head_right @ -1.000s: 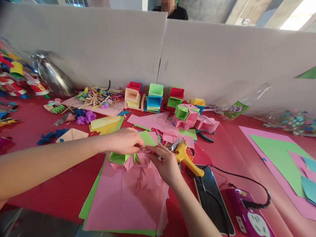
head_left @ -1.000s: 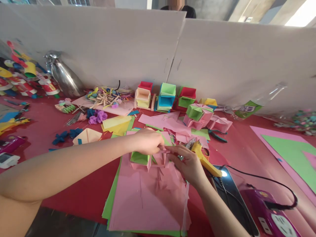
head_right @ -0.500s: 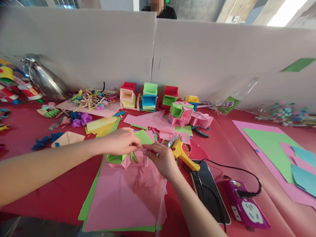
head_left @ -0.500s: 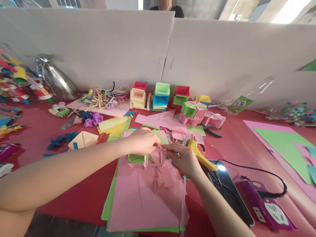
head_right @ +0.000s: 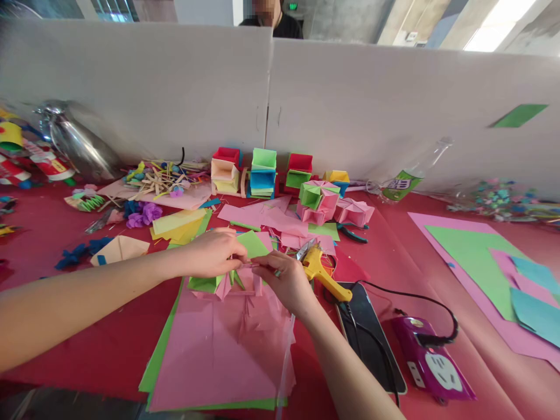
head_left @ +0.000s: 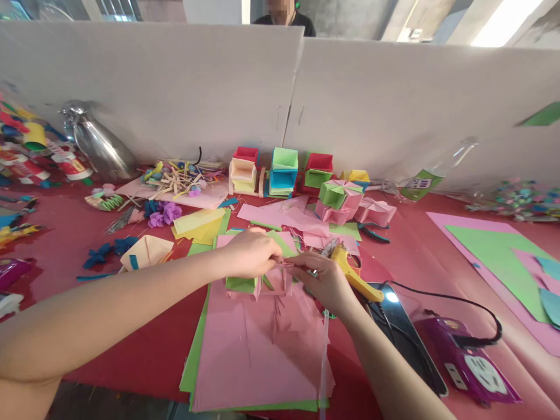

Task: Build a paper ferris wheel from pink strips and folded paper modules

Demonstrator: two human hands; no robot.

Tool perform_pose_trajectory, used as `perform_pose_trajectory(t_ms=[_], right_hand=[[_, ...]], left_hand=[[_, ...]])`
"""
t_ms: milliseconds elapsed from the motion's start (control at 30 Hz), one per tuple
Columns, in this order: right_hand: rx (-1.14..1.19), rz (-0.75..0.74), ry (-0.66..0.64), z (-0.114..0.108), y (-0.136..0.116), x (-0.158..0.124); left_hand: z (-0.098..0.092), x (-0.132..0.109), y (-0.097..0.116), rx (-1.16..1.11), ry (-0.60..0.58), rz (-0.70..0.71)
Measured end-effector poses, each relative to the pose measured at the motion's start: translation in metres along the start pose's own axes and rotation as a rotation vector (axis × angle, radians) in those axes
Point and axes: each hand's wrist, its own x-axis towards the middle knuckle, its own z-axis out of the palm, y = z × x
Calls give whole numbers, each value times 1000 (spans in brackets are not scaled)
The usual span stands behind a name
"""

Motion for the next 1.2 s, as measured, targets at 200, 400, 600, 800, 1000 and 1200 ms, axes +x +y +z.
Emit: perform_pose_trajectory(t_ms=[200,400,600,800,1000,1200], right_hand=[[-13,-51,9,-1,0,-1],[-1,-55,21,0,2,0],[-5,-45,17,3,2,-1],[-5,-53,31,4,2,-1],[8,-28,47,4,3,-1],[4,-58,77,3,-1,-2]], left_hand=[[1,0,0,12,23,9],[3,-1,0,26,47,28],[0,1,2,35,20,25],[-1,1,5,39,16,26],[4,3,3,46,66,46],[6,3,4,57,79,61]])
